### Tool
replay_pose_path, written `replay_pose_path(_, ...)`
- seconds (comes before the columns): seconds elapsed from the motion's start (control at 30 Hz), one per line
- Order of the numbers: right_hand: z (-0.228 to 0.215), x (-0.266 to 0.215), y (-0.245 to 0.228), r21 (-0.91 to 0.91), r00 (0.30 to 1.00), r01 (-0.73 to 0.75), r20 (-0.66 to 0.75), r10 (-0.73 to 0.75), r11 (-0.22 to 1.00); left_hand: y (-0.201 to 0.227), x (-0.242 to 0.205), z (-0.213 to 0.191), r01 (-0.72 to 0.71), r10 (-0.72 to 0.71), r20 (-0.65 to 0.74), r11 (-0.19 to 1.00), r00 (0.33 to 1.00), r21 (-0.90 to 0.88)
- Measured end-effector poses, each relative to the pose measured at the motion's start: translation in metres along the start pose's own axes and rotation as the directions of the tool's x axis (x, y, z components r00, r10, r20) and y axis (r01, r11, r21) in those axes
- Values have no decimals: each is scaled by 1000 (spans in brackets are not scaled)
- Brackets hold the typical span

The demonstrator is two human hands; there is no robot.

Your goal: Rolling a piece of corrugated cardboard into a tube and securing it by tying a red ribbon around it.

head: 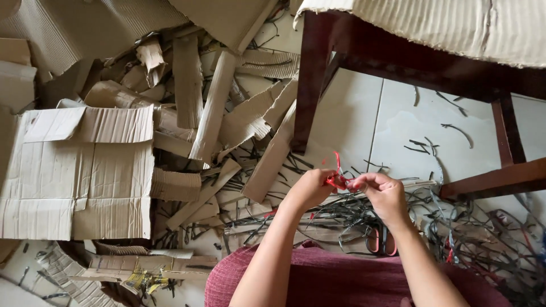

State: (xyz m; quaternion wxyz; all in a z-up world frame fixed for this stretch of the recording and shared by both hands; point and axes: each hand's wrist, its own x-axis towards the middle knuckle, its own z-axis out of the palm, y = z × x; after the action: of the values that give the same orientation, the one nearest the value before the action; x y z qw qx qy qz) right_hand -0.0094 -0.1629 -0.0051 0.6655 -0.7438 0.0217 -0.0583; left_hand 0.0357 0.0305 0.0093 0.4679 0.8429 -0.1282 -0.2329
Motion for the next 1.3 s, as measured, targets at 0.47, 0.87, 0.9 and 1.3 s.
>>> replay_pose_path(0.47,-4,-7,6,-297,931,365,146,-336,883,-4,-4,11,-122,122,-45,992,991,18)
replay_pose_path(0.87,-47,12,31,248,976,-5,-208,59,969,-36,6,5,116,-87,-161,978,983,175)
replay_pose_path(0.9,-49,13,28,269,970,5,-237,61,963,-27,2,2,117,-95,-157,984,983,131)
replay_pose_path(1.3,-34,12,33,-344,983,-165,-130,127,924,4,-4,13,-173,169,-75,984,983,-49)
